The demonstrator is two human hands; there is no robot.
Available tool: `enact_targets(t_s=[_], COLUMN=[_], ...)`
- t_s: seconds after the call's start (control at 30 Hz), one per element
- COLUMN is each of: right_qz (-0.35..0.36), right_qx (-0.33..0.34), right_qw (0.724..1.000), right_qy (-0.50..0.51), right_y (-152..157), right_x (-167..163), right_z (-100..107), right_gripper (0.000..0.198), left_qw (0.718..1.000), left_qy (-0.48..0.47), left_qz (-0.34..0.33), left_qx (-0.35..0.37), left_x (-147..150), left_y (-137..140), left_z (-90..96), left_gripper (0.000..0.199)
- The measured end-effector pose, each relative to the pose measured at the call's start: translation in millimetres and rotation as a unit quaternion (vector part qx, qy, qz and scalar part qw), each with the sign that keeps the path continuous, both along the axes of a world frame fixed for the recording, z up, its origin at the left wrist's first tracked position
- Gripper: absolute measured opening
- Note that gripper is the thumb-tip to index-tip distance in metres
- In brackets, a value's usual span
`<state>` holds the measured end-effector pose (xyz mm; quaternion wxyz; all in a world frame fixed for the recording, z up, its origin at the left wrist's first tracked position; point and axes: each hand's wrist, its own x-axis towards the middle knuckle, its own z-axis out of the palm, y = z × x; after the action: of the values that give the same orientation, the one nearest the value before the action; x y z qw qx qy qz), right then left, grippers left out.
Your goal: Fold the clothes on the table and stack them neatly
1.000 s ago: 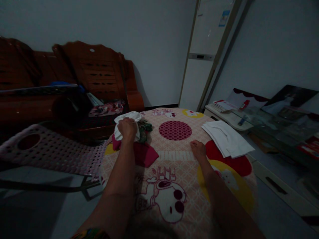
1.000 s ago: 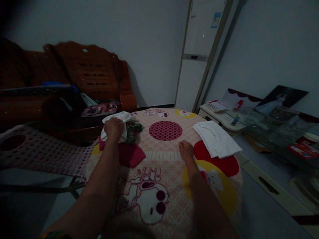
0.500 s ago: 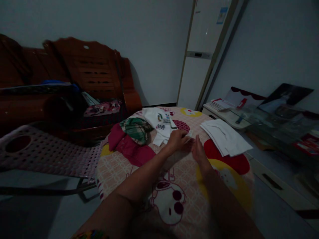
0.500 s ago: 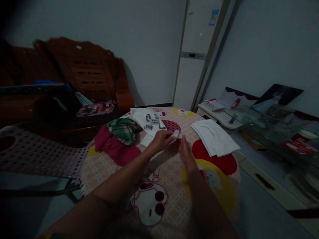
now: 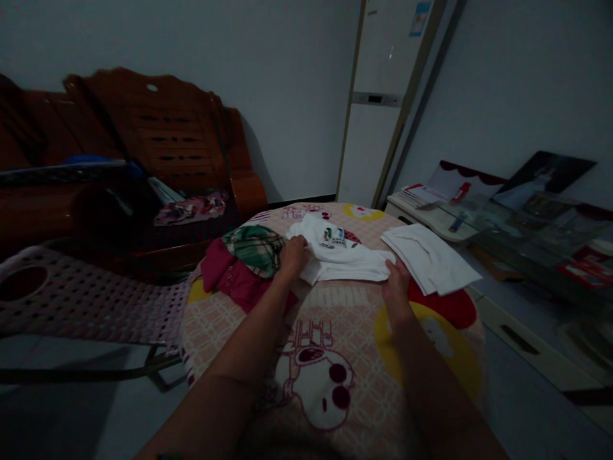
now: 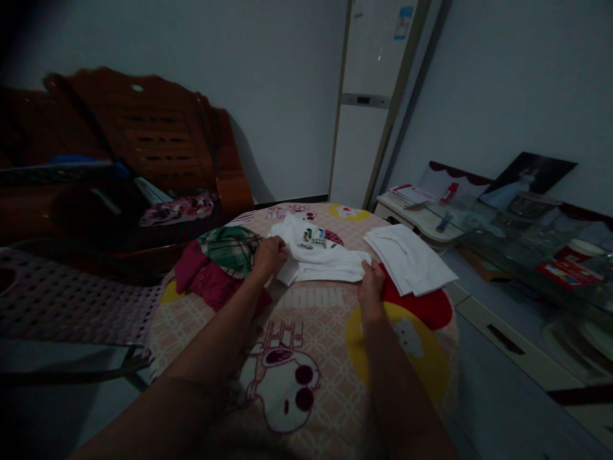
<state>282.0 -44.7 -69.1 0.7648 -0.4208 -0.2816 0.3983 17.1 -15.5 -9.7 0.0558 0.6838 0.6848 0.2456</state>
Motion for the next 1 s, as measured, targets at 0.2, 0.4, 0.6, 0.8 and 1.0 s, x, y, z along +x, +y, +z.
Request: enact_targets(t_s=[0.2, 0.4, 0.6, 0.8, 1.0], right_qz=[-0.028, -0.026, -0.018, 0.004, 0.023], right_qx=[-0.003, -0.016, -0.011, 0.032, 0.074], right_qw=[1.0, 0.999, 1.0, 0.999, 0.997], right_qy=[-0.011, -0.014, 0.017, 0.009, 0.02], right_y=[3, 2, -1, -2, 0], right_x=[10, 9, 9, 10, 22], right_z=[-7, -7, -5, 6, 14], right_gripper=[0.024, 0.023, 0.023, 0.027, 0.027], left_qw=[0.994, 0.979, 0.856, 0.848, 0.834], left_qy=[-0.009, -0.146, -0.506, -0.524, -0.543], left_qz=[-0.06, -0.113, -0.085, -0.079, -0.097], left_qx=[-0.087, -0.084, -0.064, 0.018, -0.01], left_x=[-12, -4, -1, -6, -10], left_y=[14, 19, 15, 9, 16], left_z=[-24.2, -31.4, -22.2, -1.9, -5.1], left_gripper=[0.011, 0.014, 0.024, 0.058, 0.045])
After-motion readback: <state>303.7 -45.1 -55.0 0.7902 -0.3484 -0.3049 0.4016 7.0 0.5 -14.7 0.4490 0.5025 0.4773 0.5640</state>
